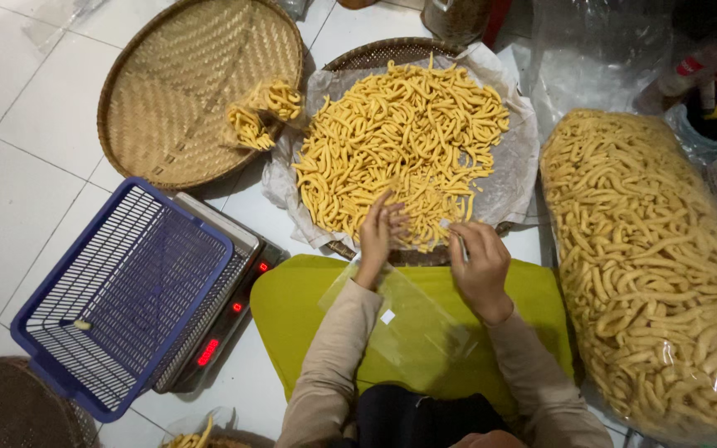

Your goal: The person scoops yellow fried snacks from a large woven tray into small plastic bags. They place the filled bags onto a digital scale to check the weight, then move them to a blue basket. The process is repeated continuously.

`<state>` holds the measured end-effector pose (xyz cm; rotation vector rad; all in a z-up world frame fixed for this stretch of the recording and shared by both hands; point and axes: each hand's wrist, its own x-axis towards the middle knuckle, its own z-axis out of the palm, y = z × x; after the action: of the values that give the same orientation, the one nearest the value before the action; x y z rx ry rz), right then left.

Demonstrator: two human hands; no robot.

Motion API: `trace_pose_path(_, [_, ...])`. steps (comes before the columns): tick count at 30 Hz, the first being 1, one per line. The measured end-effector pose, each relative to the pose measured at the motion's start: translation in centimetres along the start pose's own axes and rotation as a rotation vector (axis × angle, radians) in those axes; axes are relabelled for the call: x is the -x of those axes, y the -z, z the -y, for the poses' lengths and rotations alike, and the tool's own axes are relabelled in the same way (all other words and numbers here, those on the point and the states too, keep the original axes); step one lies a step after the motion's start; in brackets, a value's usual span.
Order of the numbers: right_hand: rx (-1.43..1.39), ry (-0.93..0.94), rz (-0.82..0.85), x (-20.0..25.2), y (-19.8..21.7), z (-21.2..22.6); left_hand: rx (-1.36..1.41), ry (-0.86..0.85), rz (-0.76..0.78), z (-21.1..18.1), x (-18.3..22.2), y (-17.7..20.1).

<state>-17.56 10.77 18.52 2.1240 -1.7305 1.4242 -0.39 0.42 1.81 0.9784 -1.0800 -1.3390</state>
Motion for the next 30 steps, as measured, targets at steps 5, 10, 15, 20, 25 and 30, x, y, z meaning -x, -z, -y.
trace_pose_path(5, [0.174,0.090,0.205,1.4,-1.2,-1.0,0.034,0.080,0.176,-0.7,1.4,-2.3])
trace_pose_path(10, [0.450,-0.170,0.445,3.0,-5.2,-5.6,0.007,0.006,0.430,1.3,3.1,-4.2])
trace_pose_path(15, [-0.268,-0.438,0.300,3.1,-7.1,-8.1,0.137,0.033,0.444,4.4,3.0,-4.4])
trace_pose_path(20, [-0.332,-0.348,0.225,3.2,-7.1,-7.5,0.265,0.139,0.408,5.5,2.7,-3.4])
trace_pose_path(25, [-0.310,-0.188,0.163,3.1,-6.4,-7.0,0.427,0.253,0.335,4.9,2.6,-3.5])
trace_pose_path(30, [-0.241,-0.206,0.179,3.2,-6.8,-6.8,0.387,0.204,0.364,5.0,2.4,-3.0])
